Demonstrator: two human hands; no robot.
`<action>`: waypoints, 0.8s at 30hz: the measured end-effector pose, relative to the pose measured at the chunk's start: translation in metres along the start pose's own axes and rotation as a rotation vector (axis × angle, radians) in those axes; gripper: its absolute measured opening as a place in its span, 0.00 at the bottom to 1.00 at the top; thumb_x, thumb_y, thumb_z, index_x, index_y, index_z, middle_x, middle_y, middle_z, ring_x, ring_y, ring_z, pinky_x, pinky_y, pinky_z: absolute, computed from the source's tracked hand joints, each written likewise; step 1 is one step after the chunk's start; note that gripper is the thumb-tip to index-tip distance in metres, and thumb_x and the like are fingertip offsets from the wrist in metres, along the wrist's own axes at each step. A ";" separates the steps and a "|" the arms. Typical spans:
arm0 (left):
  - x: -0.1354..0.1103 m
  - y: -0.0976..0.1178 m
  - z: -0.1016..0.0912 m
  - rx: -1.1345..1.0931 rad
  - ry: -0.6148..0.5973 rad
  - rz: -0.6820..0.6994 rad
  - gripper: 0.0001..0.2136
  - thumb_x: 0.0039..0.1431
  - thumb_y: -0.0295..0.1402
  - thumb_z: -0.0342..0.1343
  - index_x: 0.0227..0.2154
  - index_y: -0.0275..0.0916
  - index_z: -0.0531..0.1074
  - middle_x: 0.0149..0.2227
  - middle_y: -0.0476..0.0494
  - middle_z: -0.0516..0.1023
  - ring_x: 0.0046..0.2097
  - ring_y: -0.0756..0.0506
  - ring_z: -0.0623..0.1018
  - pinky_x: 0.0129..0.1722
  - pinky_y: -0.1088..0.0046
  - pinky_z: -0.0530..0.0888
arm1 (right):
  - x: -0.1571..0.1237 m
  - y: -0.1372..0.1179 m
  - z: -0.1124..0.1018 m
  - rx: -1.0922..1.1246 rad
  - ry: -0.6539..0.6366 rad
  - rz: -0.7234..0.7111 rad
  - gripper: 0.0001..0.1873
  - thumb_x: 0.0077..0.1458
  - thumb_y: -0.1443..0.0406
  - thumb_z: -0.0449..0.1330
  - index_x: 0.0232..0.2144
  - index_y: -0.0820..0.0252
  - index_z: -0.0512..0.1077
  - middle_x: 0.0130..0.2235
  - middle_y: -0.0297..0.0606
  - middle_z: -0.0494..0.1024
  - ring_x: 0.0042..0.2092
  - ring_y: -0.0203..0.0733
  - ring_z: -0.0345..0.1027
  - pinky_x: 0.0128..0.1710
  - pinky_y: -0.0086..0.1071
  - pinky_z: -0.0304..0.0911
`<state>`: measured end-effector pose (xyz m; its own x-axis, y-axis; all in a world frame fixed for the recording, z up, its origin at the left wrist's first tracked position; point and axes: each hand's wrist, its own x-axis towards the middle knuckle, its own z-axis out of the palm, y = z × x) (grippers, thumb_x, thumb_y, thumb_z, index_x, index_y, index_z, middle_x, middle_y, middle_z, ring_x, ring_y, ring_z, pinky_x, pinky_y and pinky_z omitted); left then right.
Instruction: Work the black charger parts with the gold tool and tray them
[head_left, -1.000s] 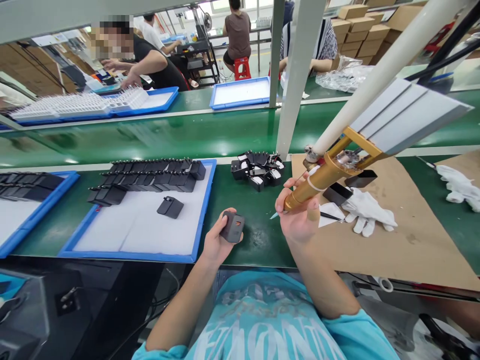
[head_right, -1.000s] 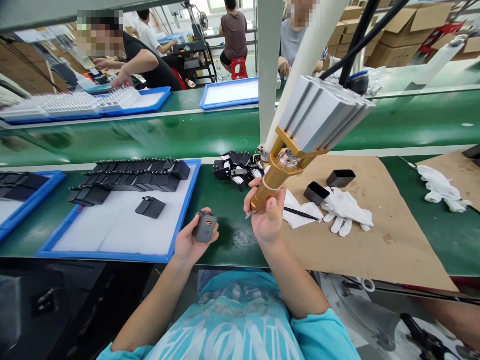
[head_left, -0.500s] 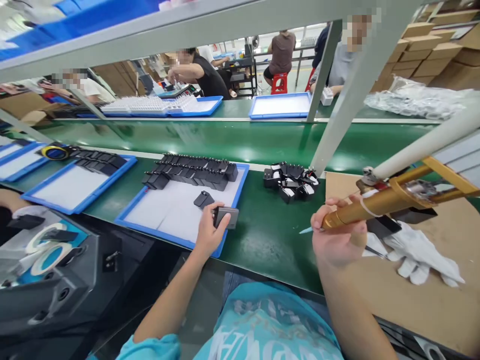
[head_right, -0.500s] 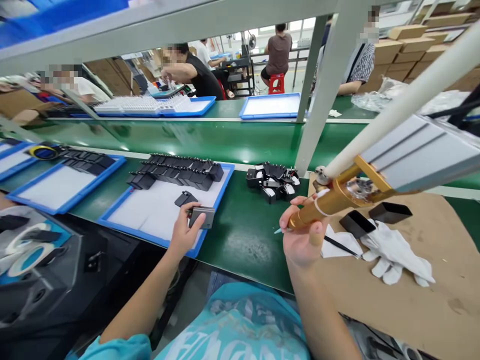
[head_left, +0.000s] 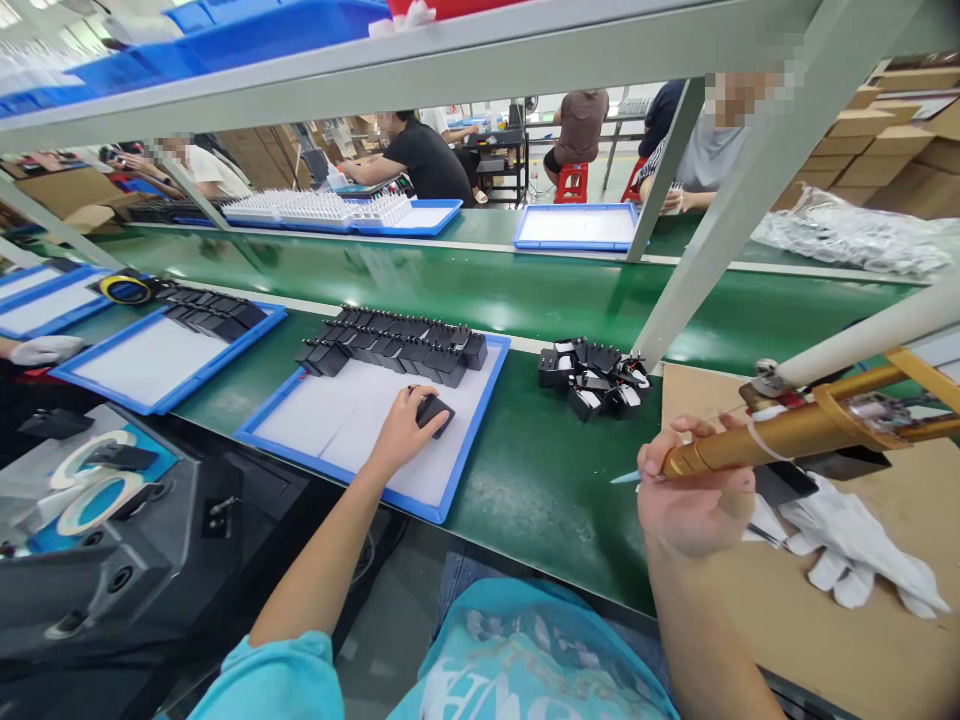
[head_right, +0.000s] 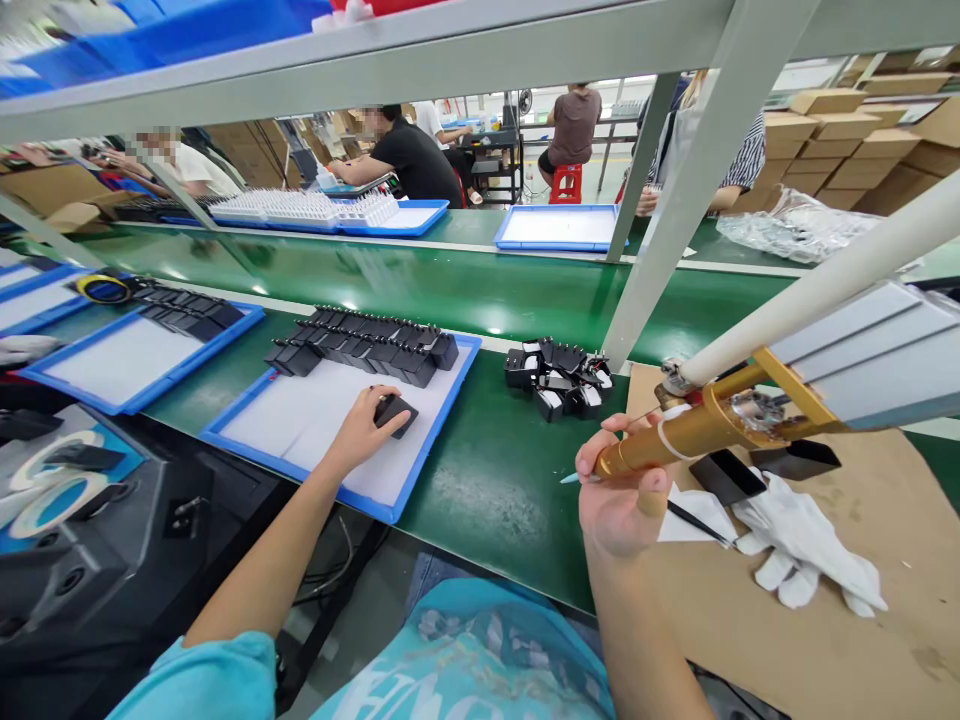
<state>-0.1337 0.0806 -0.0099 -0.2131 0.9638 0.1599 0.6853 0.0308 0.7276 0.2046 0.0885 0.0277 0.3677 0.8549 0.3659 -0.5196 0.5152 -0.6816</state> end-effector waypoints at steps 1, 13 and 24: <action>-0.007 0.007 0.004 -0.233 0.005 -0.057 0.18 0.54 0.44 0.59 0.45 0.43 0.68 0.47 0.39 0.71 0.49 0.36 0.73 0.51 0.51 0.71 | 0.000 0.000 0.000 -0.002 0.000 -0.001 0.24 0.49 0.49 0.60 0.46 0.52 0.69 0.38 0.33 0.70 0.19 0.32 0.62 0.15 0.29 0.53; -0.080 0.111 0.051 -1.654 -0.363 -0.041 0.16 0.56 0.48 0.59 0.42 0.50 0.64 0.52 0.43 0.71 0.41 0.44 0.77 0.35 0.64 0.77 | 0.005 0.001 -0.010 -0.047 -0.001 -0.069 0.22 0.52 0.54 0.60 0.48 0.52 0.68 0.36 0.34 0.75 0.19 0.33 0.63 0.17 0.29 0.55; -0.071 0.106 0.055 -1.494 -0.401 0.251 0.17 0.52 0.48 0.62 0.37 0.49 0.61 0.50 0.44 0.68 0.42 0.42 0.75 0.33 0.65 0.76 | 0.006 0.002 -0.011 -0.065 0.007 -0.086 0.20 0.52 0.55 0.60 0.48 0.52 0.68 0.35 0.32 0.76 0.20 0.33 0.64 0.17 0.30 0.55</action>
<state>-0.0077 0.0298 0.0192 0.1545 0.9163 0.3695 -0.6626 -0.1813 0.7267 0.2137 0.0940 0.0215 0.4143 0.8073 0.4203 -0.4352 0.5813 -0.6875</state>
